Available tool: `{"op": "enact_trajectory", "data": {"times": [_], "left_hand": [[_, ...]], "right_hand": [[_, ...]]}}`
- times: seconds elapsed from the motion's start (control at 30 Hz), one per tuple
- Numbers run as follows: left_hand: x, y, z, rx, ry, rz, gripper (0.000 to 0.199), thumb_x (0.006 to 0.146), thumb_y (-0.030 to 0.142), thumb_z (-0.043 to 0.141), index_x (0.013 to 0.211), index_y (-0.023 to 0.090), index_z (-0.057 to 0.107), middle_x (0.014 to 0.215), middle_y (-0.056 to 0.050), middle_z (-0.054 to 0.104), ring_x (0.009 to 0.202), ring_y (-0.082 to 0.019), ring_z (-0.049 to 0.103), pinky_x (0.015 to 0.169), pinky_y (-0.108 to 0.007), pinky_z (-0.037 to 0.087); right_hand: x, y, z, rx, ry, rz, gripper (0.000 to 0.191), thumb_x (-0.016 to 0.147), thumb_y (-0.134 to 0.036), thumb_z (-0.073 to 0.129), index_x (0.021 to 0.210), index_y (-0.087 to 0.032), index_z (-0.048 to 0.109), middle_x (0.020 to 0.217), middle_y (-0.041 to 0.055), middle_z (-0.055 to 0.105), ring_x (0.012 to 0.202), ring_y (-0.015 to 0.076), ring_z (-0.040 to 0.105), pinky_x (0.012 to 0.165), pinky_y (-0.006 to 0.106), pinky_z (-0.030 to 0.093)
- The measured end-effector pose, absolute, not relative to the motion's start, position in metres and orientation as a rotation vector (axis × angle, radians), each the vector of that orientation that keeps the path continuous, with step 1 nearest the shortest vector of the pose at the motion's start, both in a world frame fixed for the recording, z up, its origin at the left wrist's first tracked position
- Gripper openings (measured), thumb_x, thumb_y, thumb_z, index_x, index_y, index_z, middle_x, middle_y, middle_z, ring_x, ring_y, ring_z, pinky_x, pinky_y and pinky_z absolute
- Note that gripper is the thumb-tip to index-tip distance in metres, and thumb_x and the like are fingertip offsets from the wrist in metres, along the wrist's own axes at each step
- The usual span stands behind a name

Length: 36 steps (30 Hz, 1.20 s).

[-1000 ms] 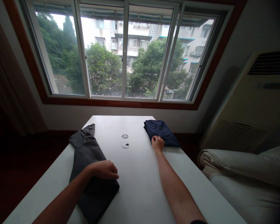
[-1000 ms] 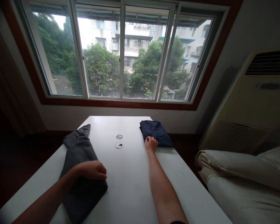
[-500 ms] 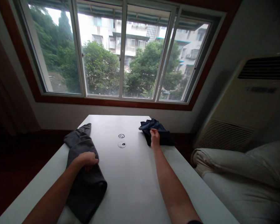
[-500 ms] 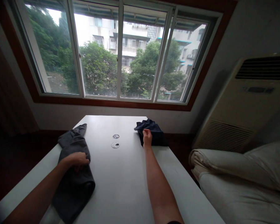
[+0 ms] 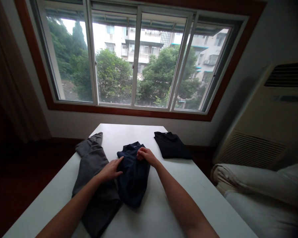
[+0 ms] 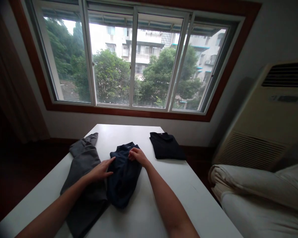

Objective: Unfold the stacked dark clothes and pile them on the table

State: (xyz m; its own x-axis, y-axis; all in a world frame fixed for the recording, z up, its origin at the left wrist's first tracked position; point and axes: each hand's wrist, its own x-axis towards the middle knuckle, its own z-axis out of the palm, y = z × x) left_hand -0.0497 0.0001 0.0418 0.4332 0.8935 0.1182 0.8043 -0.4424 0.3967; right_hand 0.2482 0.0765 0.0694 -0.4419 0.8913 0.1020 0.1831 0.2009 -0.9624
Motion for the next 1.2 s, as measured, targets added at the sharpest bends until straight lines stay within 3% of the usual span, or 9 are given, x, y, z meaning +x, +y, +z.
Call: {"op": "enact_trajectory", "data": {"times": [0.13,0.23,0.4,0.63,0.77,0.87,1.0,1.1,1.2], "left_hand": [[-0.021,-0.013,0.037,2.332,1.390,0.512,0.079,0.083,0.021,0.065,0.158,0.020,0.040,0.147,-0.013,0.057,0.134,-0.029,0.053,0.116,-0.041,0.038],[-0.008,-0.025,0.054,2.305,1.364,0.417,0.063,0.083,0.018,0.061,0.145,0.021,0.055,0.141,-0.011,0.062,0.130,-0.029,0.057,0.113,-0.040,0.041],[0.014,-0.069,0.129,2.489,1.137,0.240,0.036,0.080,0.021,0.062,0.114,0.023,0.073,0.110,-0.008,0.073,0.108,-0.027,0.064,0.101,-0.036,0.046],[0.020,-0.157,0.223,2.556,0.506,0.118,0.016,0.080,0.027,0.062,0.092,0.027,0.072,0.080,-0.004,0.071,0.082,-0.025,0.066,0.096,-0.040,0.046],[0.004,-0.174,0.229,2.477,0.169,-0.029,0.016,0.086,0.039,0.056,0.074,0.030,0.062,0.067,-0.003,0.067,0.069,-0.025,0.066,0.073,-0.040,0.050],[-0.003,-0.170,0.229,2.375,0.055,-0.108,0.029,0.087,0.046,0.055,0.064,0.030,0.055,0.062,-0.002,0.064,0.062,-0.024,0.065,0.059,-0.038,0.045],[-0.002,-0.163,0.236,2.254,0.164,-0.153,0.021,0.086,0.048,0.057,0.082,0.034,0.071,0.073,-0.002,0.072,0.071,-0.024,0.070,0.067,-0.036,0.050],[-0.010,-0.161,0.245,2.221,0.325,-0.169,0.031,0.085,0.051,0.060,0.106,0.036,0.077,0.086,-0.003,0.077,0.086,-0.027,0.073,0.081,-0.035,0.053],[-0.038,-0.165,0.258,2.253,0.429,-0.110,0.037,0.088,0.050,0.060,0.116,0.034,0.077,0.096,-0.005,0.078,0.094,-0.026,0.073,0.089,-0.034,0.054]], "right_hand": [[0.277,0.094,0.043,-1.478,-1.536,0.646,0.026,0.095,-0.044,0.050,0.099,-0.023,0.064,0.095,0.0054,0.073,0.087,0.0219,0.072,0.083,0.033,0.054],[0.292,0.099,0.034,-1.675,-1.535,0.538,0.031,0.097,-0.043,0.045,0.114,-0.024,0.064,0.103,0.0058,0.073,0.090,0.0218,0.073,0.083,0.032,0.053],[0.284,0.099,0.037,-1.807,-1.691,0.412,0.036,0.099,-0.050,0.051,0.119,-0.024,0.065,0.104,0.0071,0.074,0.102,0.0233,0.070,0.085,0.030,0.049],[0.250,0.079,0.044,-1.859,-2.018,0.257,0.072,0.087,-0.076,0.060,0.136,-0.023,0.061,0.124,0.0160,0.067,0.120,0.0316,0.060,0.095,0.037,0.045],[0.223,0.062,0.043,-1.868,-2.196,0.177,0.073,0.077,-0.073,0.072,0.130,-0.024,0.064,0.128,0.0179,0.063,0.121,0.0360,0.058,0.096,0.041,0.044],[0.208,0.056,0.040,-1.829,-2.309,0.271,0.047,0.082,-0.052,0.071,0.119,-0.023,0.066,0.114,0.0141,0.069,0.105,0.0325,0.065,0.086,0.038,0.047],[0.209,0.064,0.038,-1.687,-2.336,0.458,0.020,0.079,-0.029,0.068,0.099,-0.023,0.068,0.096,0.0065,0.072,0.092,0.0267,0.066,0.077,0.032,0.045],[0.228,0.076,0.044,-1.579,-2.147,0.910,0.010,0.078,-0.029,0.067,0.083,-0.020,0.066,0.085,0.0041,0.070,0.080,0.0213,0.064,0.070,0.028,0.045],[0.256,0.085,0.056,-1.456,-1.743,1.447,0.015,0.081,-0.033,0.063,0.086,-0.019,0.066,0.081,0.0038,0.069,0.072,0.0187,0.063,0.065,0.027,0.049]]}}
